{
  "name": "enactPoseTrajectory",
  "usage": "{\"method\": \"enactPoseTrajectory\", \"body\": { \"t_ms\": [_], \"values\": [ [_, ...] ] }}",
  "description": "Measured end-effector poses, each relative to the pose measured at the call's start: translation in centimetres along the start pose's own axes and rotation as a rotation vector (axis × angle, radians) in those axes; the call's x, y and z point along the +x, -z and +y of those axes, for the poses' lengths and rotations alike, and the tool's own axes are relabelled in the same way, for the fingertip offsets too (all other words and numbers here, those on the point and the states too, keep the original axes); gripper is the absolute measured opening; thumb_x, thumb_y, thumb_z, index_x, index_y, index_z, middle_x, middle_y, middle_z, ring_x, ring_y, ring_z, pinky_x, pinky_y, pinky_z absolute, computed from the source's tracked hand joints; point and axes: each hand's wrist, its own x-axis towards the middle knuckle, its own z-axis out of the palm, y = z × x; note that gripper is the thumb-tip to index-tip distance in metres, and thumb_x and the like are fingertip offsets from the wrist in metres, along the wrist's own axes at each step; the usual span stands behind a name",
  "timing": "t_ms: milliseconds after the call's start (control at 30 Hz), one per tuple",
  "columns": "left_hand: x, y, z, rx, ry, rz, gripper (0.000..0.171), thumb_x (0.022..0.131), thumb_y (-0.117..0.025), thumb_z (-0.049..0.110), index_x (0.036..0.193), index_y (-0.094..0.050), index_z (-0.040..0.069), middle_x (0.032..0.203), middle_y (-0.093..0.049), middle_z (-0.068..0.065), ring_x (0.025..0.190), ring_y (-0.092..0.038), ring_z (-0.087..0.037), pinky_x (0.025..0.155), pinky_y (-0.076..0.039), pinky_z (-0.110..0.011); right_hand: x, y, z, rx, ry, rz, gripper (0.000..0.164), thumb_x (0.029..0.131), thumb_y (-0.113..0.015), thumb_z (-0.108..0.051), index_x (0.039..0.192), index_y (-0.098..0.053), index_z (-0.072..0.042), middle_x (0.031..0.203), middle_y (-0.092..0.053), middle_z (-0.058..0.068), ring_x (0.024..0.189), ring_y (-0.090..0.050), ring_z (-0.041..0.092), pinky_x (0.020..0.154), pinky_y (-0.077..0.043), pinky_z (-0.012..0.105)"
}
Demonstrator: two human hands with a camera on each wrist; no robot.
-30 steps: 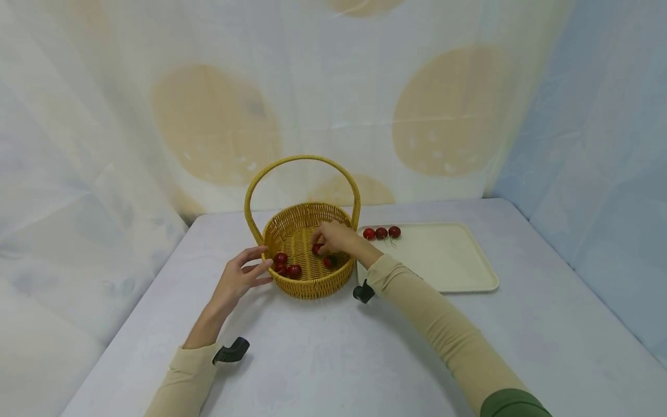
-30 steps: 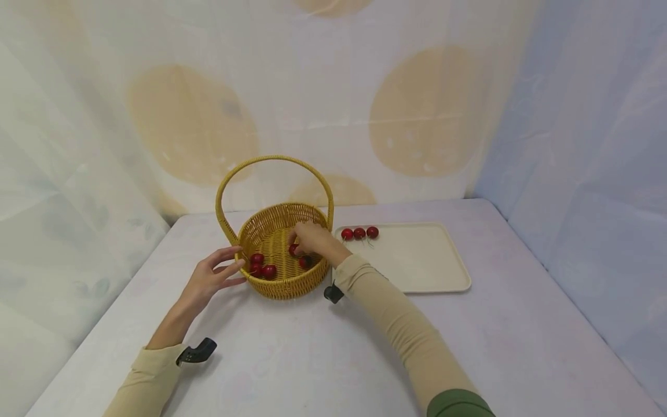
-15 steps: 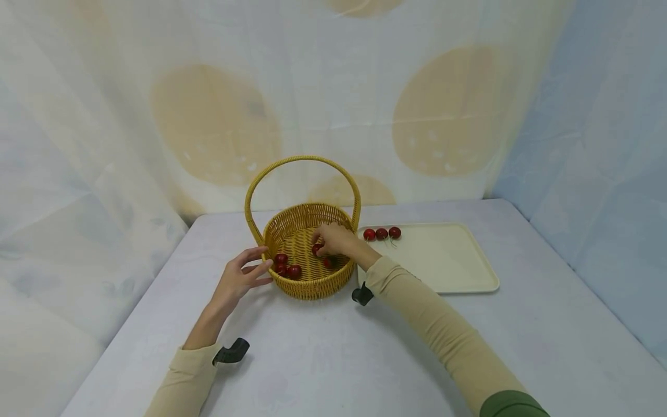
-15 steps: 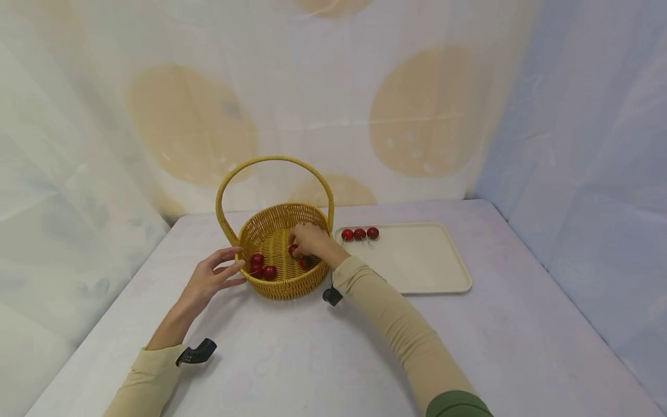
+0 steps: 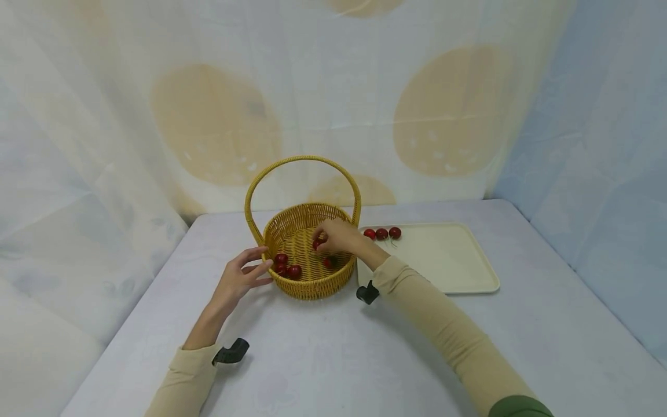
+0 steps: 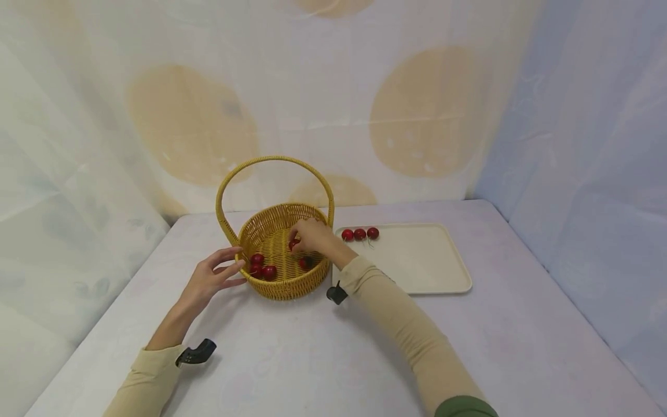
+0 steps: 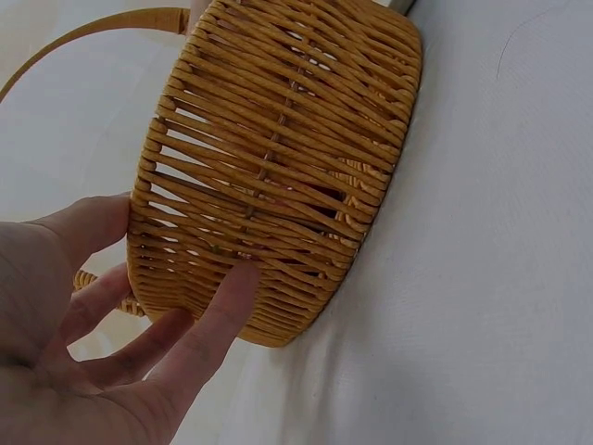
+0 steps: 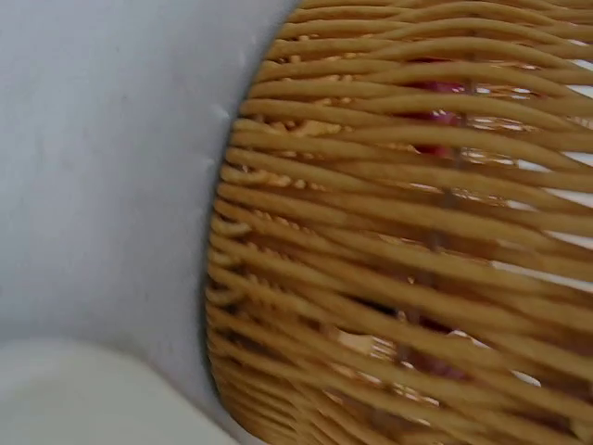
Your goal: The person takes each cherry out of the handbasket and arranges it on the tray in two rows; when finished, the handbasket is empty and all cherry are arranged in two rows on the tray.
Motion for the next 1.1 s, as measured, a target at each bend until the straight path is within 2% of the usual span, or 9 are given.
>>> {"method": "enactPoseTrajectory", "body": {
  "t_ms": [200,533,867,1100],
  "values": [
    [0.0,0.4,0.1,0.011,-0.018,0.000,0.065,0.093,-0.068,0.035,0.145,-0.042,0.007,0.147,-0.040,-0.019,0.129,-0.052,-0.041,0.091,-0.057,-0.052,-1.1,1.3,-0.4,-0.030,0.007,0.041,0.028,0.087,-0.076,-0.027,0.114,-0.071,-0.019,0.103,-0.074,0.004,0.095,-0.068,0.020,0.076,-0.059,0.033],
    [-0.3,0.4,0.3,0.018,-0.006,0.006,0.065,0.093,-0.067,0.036,0.146,-0.042,0.008,0.148,-0.040,-0.019,0.129,-0.053,-0.041,0.090,-0.058,-0.048,-3.2,3.2,-0.7,0.006,-0.004,0.048,0.029,0.086,-0.076,-0.034,0.112,-0.071,-0.022,0.099,-0.073,-0.001,0.087,-0.066,0.015,0.065,-0.053,0.030],
    [-0.2,0.2,0.2,-0.008,-0.005,0.000,0.065,0.093,-0.068,0.033,0.146,-0.041,0.007,0.148,-0.039,-0.019,0.129,-0.052,-0.040,0.092,-0.057,-0.053,-5.4,4.4,0.2,0.009,-0.034,0.072,0.034,0.086,-0.074,-0.042,0.115,-0.069,-0.026,0.099,-0.073,-0.002,0.090,-0.066,0.019,0.062,-0.051,0.028],
    [-0.2,0.3,0.0,0.000,-0.018,0.000,0.065,0.092,-0.068,0.035,0.145,-0.043,0.007,0.146,-0.040,-0.018,0.127,-0.054,-0.039,0.091,-0.058,-0.052,-7.3,5.4,1.7,0.012,-0.004,0.120,0.037,0.086,-0.074,-0.041,0.117,-0.070,-0.020,0.101,-0.074,0.003,0.087,-0.069,0.021,0.061,-0.055,0.028]
  ]
}}
